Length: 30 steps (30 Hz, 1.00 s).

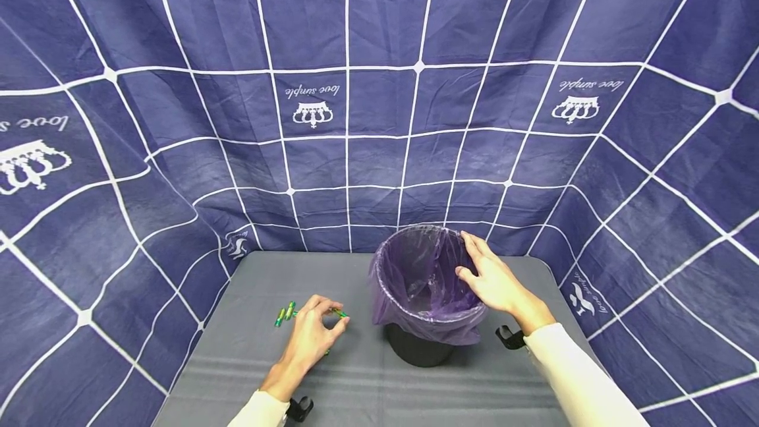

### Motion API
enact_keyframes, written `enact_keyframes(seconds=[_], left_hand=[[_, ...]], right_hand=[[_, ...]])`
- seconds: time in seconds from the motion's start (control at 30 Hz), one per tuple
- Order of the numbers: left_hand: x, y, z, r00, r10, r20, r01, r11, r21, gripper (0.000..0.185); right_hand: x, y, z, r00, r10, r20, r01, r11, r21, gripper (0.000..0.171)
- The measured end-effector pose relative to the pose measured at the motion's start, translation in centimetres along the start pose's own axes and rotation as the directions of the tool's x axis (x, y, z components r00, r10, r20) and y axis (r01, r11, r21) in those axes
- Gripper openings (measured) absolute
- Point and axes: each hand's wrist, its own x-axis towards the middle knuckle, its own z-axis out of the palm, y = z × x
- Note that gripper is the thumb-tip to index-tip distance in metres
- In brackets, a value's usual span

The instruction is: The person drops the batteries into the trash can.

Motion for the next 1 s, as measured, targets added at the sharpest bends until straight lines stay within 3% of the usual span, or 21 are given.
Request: enact_keyframes(seconds=[0.33, 0.63, 1.0], left_hand=[[1.1, 1.7, -0.2, 0.996, 0.07, -0.05, -0.072, 0.996, -0.043, 0.027], [2.4, 3.3, -0.6, 0.982, 0.159, -0.105, -0.165, 0.985, -0.051, 0.029], [3.8, 5.1, -1.4, 0.966, 0.22, -0.137, -0.228, 0.973, -0.04, 0.031]], right_hand=[[-0.1, 0.2, 0.2, 1.0, -0.007, -0.011, 0.007, 1.0, 0.009, 0.078], [-0.1, 0.2, 0.3, 1.0, -0.015, -0.023, 0.015, 1.0, 0.014, 0.077], [-0.1, 0.1, 0.2, 0.999, -0.017, -0.034, 0.018, 1.0, 0.013, 0.077]])
